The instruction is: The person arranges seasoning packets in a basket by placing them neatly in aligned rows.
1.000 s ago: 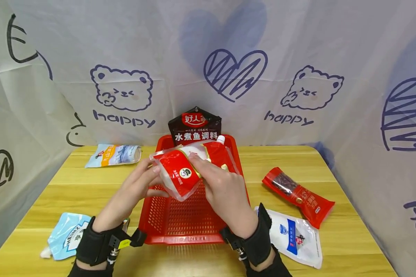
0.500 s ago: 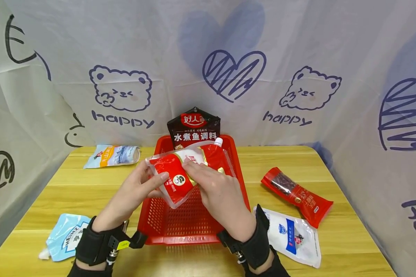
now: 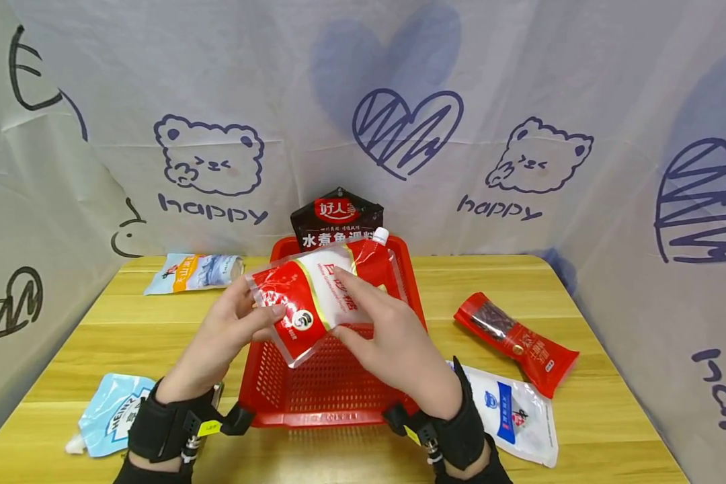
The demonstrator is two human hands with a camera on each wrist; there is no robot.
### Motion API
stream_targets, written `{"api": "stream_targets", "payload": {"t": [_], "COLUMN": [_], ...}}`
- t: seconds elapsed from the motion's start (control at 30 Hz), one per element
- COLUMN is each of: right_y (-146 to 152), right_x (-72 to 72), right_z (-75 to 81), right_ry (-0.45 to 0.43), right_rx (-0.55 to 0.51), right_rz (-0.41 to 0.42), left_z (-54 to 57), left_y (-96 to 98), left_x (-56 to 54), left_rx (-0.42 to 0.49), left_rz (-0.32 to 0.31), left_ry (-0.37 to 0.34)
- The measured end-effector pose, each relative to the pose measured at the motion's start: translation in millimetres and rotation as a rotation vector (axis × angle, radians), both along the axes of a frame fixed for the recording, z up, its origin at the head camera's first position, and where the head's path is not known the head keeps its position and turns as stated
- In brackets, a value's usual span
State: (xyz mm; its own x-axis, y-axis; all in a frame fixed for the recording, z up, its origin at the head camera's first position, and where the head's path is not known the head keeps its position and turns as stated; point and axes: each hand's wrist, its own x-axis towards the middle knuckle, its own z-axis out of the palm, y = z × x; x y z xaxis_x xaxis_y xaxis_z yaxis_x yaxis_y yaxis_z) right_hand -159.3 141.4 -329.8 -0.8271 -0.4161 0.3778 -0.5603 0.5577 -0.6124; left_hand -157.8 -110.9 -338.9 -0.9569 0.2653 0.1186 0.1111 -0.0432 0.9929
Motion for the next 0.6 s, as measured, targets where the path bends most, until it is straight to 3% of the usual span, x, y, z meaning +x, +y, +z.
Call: {"api": "stream_targets", "payload": {"t": [0.23,0.4,0.6], "right_y": [8,10,13], "right_x": [-7.4,-14.5,-22.0], "right_z": [2.5,1.3,0.3], "right_ry": [-0.043,-0.187,-0.332], "right_rx": [-0.183,-0.248,-0.323], "right_rz": [-0.070,-0.183,-0.242], "left_z": [3.0,3.1,1.7], "left_y": [-2.3,-3.3,-4.1], "left_x": [2.6,3.7,2.5], "left_rx": [0.036,0.050,0.073], "left_rz": [0.075,0.087,0.068], "left_ry": [0.000,0.023,0.048]}}
